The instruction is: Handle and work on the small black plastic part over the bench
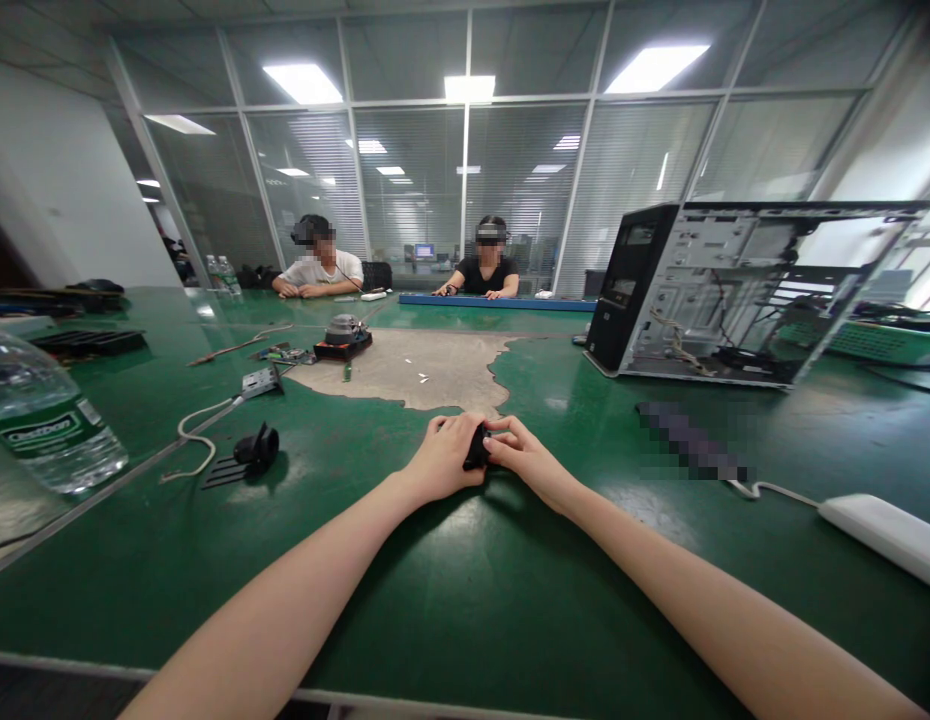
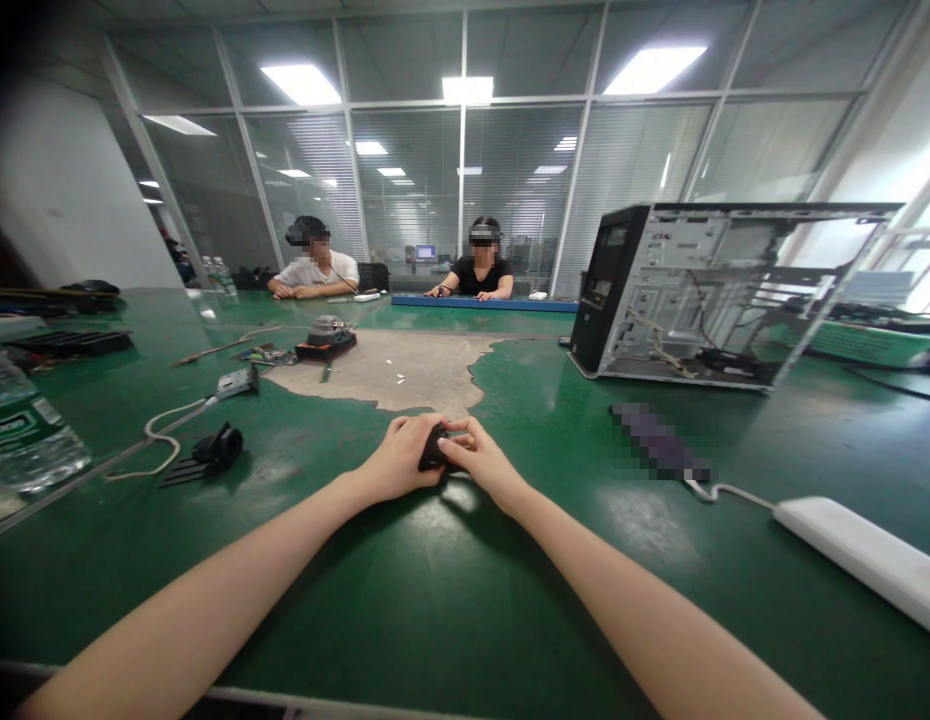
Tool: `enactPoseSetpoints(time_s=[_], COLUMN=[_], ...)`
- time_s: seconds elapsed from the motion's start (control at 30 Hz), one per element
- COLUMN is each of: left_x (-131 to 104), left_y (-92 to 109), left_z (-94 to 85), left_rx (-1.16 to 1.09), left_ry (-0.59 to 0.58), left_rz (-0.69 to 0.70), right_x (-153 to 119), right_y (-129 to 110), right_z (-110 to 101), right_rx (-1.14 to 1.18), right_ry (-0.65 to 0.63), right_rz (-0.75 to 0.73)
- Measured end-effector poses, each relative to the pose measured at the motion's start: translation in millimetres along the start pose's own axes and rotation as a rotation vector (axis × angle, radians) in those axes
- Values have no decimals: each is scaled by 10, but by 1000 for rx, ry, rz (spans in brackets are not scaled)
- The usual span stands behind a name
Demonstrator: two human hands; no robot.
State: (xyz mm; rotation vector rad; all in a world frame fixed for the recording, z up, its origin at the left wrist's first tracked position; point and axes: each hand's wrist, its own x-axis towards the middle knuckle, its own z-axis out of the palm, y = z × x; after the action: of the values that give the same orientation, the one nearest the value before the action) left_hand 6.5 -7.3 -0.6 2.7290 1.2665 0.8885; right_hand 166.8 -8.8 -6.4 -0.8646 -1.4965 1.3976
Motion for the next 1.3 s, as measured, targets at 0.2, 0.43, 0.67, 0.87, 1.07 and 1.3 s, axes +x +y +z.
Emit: enactPoseSetpoints(time_s=[0.2,0.43,0.67,0.87,1.07,1.3], left_x=[5,-3,-3,3,2,2], left_y=[-7,-1,-7,9,9,-6], left_z=[8,-6,-2,-13,-14,9], left_rx=[12,12,7,3,6,17], left_ry=[-3,-1,-8,-13,-17,-8], left_rz=[-11,-3,-13,-17,-21,-12], right_x=[42,7,28,27,10,38], right_y=[78,-1,53,43,19,77], right_z=[-27,-25,-12,-46,-34,-45], right_rx=[-74,-20,-7,-46,19,-14], right_ry=[41,-31,17,-9,-28,9], right_rz=[-8,-12,-8,-5,-18,-4])
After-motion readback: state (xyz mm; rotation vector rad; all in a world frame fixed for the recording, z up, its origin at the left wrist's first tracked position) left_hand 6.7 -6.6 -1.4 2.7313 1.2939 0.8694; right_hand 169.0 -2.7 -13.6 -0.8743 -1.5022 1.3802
